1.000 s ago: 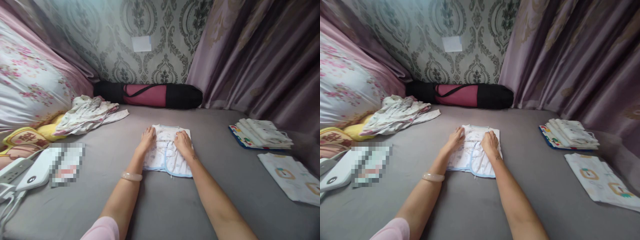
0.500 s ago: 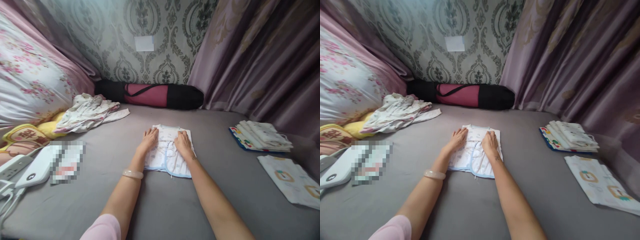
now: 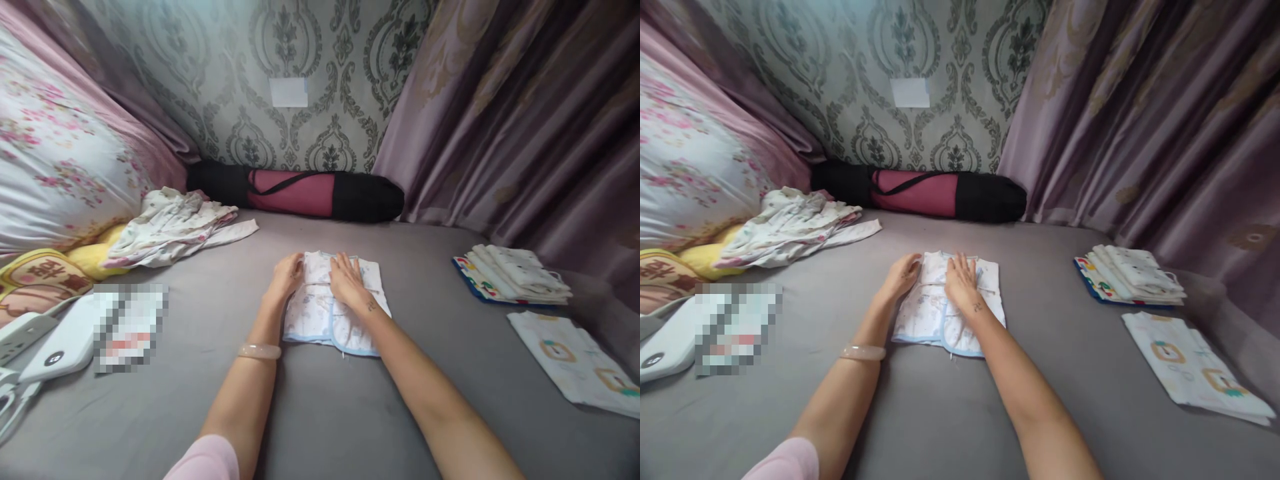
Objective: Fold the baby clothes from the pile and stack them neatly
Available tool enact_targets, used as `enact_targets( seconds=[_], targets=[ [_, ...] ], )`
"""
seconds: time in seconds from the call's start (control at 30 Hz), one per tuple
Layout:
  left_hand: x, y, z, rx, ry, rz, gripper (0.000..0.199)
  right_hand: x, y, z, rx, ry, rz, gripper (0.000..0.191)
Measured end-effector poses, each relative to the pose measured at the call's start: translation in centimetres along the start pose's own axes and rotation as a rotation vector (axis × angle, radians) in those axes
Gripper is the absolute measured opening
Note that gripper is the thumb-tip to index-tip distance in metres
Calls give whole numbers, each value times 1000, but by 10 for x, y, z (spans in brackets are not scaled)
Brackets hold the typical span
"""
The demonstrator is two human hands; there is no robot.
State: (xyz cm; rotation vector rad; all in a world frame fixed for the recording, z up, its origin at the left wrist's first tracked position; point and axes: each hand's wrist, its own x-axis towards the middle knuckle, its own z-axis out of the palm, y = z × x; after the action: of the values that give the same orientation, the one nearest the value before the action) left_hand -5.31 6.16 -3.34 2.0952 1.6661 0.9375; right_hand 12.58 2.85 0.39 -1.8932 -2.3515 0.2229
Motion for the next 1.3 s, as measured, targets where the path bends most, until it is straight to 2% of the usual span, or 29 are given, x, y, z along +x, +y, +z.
enact_targets(
  seconds=[0.1, 0.2, 0.3, 0.6, 0.93, 1.17, 1.3],
  targets=[
    [-4, 5, 6, 3, -141, 71, 44, 7, -12, 12, 80, -37, -104, 57],
    [-8, 11, 9, 65, -290, 40, 48, 8, -15, 22, 102, -74, -127, 59],
    [-10, 13, 8, 131, -361, 10, 47, 5, -8, 26, 99, -82, -151, 62],
    [-5, 6, 11, 129, -352, 4, 46, -5, 22, 17, 142, -104, -128, 69],
    [-5, -1, 13, 104, -345, -10, 49, -24, 68, 13, 134, -68, -143, 60],
    [-7, -1, 10, 45, -316, -27, 45, -54, 94, 9, 138, -68, -148, 62],
    [-7, -1, 2, -99, -324, -32, 44, -83, 101, 6, 218, -40, -139, 63]
  ],
)
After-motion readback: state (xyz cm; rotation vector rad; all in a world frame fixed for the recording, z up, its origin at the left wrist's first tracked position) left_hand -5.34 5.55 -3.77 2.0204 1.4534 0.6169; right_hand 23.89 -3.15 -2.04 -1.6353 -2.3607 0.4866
